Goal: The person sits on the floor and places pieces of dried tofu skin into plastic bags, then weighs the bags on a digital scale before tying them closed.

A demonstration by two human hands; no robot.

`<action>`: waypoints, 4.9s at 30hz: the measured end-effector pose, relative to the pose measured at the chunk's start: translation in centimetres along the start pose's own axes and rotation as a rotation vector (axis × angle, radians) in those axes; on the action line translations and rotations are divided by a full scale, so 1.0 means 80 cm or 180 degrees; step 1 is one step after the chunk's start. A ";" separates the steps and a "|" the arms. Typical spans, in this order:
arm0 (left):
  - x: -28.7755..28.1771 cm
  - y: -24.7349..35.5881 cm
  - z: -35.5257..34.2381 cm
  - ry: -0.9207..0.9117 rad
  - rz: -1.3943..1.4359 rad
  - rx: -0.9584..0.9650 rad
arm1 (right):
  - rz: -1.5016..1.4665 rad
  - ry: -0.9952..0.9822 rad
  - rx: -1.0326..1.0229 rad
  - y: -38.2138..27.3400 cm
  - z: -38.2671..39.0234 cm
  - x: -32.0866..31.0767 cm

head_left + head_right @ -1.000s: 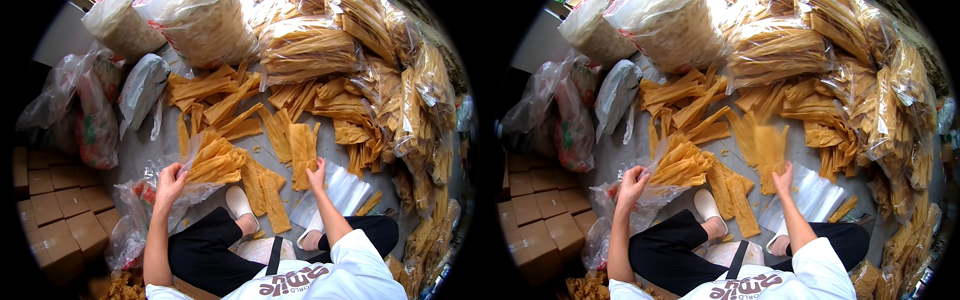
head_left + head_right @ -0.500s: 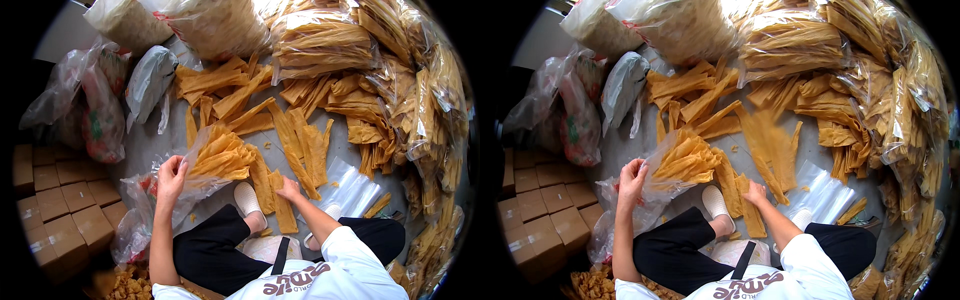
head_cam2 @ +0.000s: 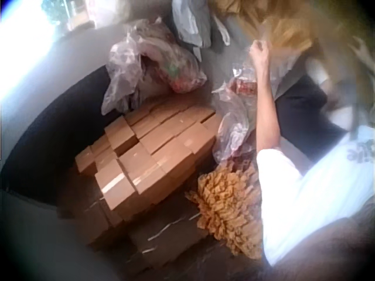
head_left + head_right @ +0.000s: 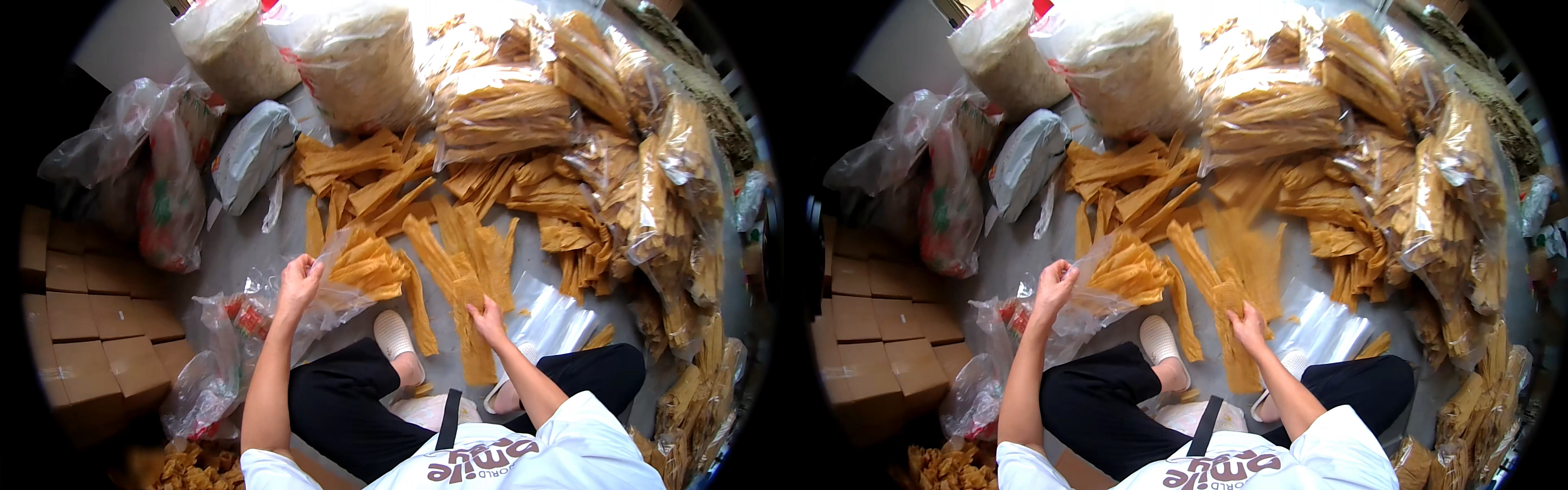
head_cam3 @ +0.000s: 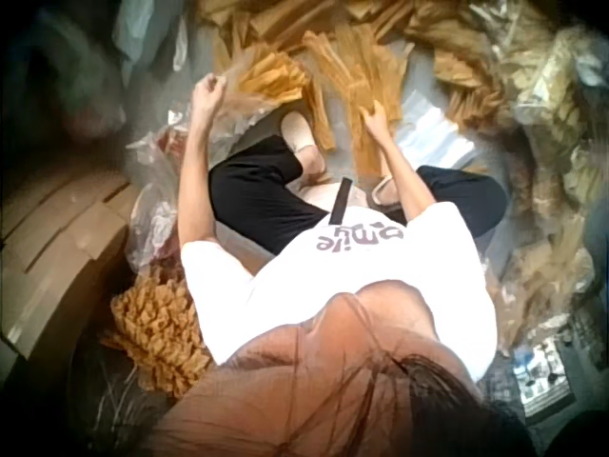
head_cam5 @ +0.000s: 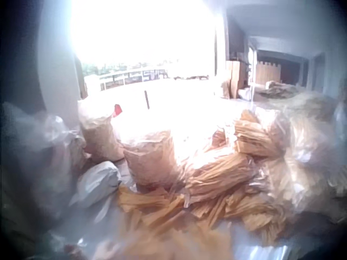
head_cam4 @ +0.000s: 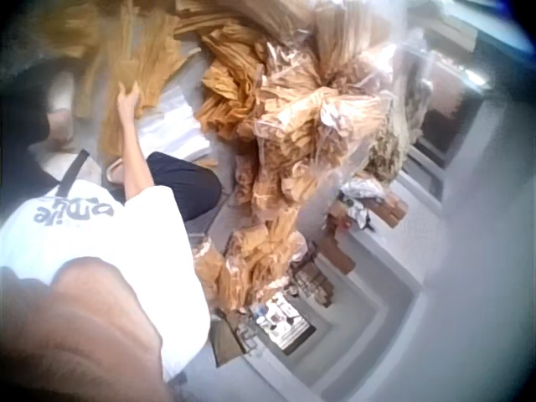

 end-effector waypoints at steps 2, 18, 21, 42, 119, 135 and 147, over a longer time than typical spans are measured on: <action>0.009 -0.002 0.001 -0.0032 -0.0049 0.0182 | -0.1038 0.0336 -0.0033 -0.005 -0.002 -0.032; 0.019 0.000 0.039 -0.0347 0.0979 0.0025 | -0.3386 0.0196 -0.0978 -0.210 0.076 -0.119; 0.010 -0.004 0.048 -0.0361 0.1177 -0.0041 | -0.2510 -0.0067 -0.0641 -0.231 0.086 -0.084; 0.004 0.032 0.066 -0.0993 0.1798 0.0372 | -0.2561 -0.2514 -0.0099 -0.214 0.113 0.118; -0.066 -0.063 0.076 0.0725 0.2345 -0.0755 | 0.0021 0.1293 0.1721 0.071 -0.165 -0.032; -0.022 -0.016 -0.008 -0.1329 0.1089 -0.1183 | -0.0035 0.0757 0.0389 -0.030 -0.176 0.012; -0.025 -0.025 0.005 -0.1258 0.1613 -0.1235 | -0.1261 -0.0923 0.1084 -0.049 -0.143 0.089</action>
Point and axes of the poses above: each hand's wrist, its own z-axis away from the middle knuckle, its own x-axis out of the palm, y = z × x, the point moved 5 cm from there along -z, towards the middle knuckle, and after that the axes turned 11 degrees about x, right-handed, at the moved point
